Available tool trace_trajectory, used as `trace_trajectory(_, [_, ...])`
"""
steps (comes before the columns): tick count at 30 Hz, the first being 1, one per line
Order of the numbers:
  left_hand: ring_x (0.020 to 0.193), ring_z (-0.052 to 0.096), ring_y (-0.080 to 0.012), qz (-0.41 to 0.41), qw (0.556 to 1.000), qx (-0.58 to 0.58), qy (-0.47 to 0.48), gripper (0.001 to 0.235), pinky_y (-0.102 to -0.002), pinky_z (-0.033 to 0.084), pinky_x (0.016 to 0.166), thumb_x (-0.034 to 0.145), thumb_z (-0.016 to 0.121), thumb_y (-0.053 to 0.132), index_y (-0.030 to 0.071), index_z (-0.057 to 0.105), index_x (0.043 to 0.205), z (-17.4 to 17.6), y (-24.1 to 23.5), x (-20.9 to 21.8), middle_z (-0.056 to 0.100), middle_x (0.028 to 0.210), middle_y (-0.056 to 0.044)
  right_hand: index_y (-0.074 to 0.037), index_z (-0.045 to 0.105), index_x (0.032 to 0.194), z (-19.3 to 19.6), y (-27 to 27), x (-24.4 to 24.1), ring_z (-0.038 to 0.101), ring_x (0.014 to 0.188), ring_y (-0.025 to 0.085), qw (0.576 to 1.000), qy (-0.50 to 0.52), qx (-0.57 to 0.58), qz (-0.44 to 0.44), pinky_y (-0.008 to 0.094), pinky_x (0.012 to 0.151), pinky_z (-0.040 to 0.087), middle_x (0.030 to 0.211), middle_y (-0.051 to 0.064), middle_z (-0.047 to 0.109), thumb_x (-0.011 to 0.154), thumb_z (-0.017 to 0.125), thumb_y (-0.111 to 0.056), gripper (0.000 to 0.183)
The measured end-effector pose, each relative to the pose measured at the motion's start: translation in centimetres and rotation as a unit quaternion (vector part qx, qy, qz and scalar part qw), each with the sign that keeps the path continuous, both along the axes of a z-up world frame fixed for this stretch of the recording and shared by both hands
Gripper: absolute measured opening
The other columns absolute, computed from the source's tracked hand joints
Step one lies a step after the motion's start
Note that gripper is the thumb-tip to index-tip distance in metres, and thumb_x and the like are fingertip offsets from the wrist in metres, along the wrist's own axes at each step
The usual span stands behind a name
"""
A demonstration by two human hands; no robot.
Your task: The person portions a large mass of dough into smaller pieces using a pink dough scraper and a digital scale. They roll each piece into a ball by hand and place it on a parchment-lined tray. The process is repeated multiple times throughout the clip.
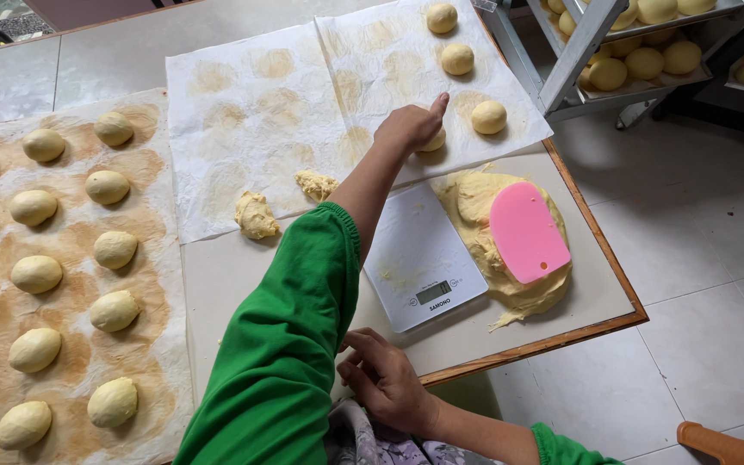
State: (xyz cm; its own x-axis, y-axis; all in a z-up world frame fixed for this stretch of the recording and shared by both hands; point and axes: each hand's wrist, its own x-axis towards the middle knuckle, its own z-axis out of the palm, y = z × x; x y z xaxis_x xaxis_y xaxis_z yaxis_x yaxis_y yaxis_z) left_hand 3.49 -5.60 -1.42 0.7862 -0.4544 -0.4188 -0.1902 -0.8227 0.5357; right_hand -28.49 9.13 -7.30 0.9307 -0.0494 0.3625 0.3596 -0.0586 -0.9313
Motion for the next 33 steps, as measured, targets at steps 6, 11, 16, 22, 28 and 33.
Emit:
trace_trajectory(6, [0.13,0.057,-0.0357,-0.009,0.999,0.006,-0.042,0.091,-0.049,0.044,0.103,0.091,0.018,0.072,0.007,0.062,0.136,-0.4,1.0,0.2,0.061,0.142,-0.016,0.003,0.057,0.125,0.4,0.3,-0.1,0.068,0.07,0.016,1.0,0.019,-0.008,-0.016,0.027,0.056,0.057,0.11,0.015,0.062,0.103,0.055,-0.017,0.03])
trace_trajectory(11, [0.137,0.044,-0.0398,-0.009,0.999,-0.021,-0.029,0.097,-0.052,0.038,0.11,0.092,0.015,0.072,-0.003,0.06,0.136,-3.0,1.1,1.2,0.056,0.14,-0.03,0.002,0.057,0.128,-0.3,0.5,-0.2,0.069,0.07,0.017,0.999,0.001,-0.024,-0.036,0.027,0.056,0.057,0.108,0.014,0.063,0.102,0.056,-0.017,0.032])
trace_trajectory(16, [0.134,0.05,-0.0427,0.01,0.999,-0.042,-0.025,0.099,-0.05,0.041,0.111,0.091,0.014,0.072,-0.002,0.061,0.137,-0.9,4.1,1.6,0.047,0.148,-0.033,-0.001,0.057,0.133,-0.7,0.5,-0.3,0.069,0.072,0.014,0.998,0.011,-0.036,-0.045,0.026,0.061,0.058,0.107,0.012,0.068,0.1,0.058,-0.014,0.035])
trace_trajectory(22, [0.071,0.061,-0.0253,0.008,0.952,-0.234,-0.197,0.047,-0.042,0.038,0.064,0.096,0.049,0.051,0.014,0.058,0.068,8.3,16.7,-2.9,0.069,0.075,-0.008,-0.005,0.061,0.12,1.3,0.6,1.6,0.066,0.077,0.014,0.998,0.064,0.001,0.017,0.02,0.065,0.06,0.095,0.009,0.068,0.102,0.056,-0.012,0.02])
trace_trajectory(28, [0.106,0.072,-0.0209,-0.021,0.845,-0.425,-0.324,0.043,-0.032,0.06,0.086,0.102,0.052,0.04,0.007,0.066,0.127,12.0,30.3,-14.6,0.072,0.116,-0.011,-0.004,0.053,0.136,1.9,2.0,11.8,0.057,0.099,0.036,0.901,-0.036,-0.411,-0.133,0.049,0.081,0.051,0.114,0.017,0.058,0.098,0.065,-0.032,0.049])
trace_trajectory(33, [0.113,0.074,-0.0313,0.059,0.859,-0.463,-0.21,0.041,-0.034,0.056,0.083,0.103,0.063,0.036,0.015,0.061,0.138,9.3,36.5,-20.2,0.07,0.122,-0.015,0.003,0.068,0.116,-2.7,4.8,16.4,0.061,0.106,0.044,0.796,-0.095,-0.567,-0.192,0.048,0.083,0.061,0.116,0.023,0.056,0.091,0.065,-0.008,0.028])
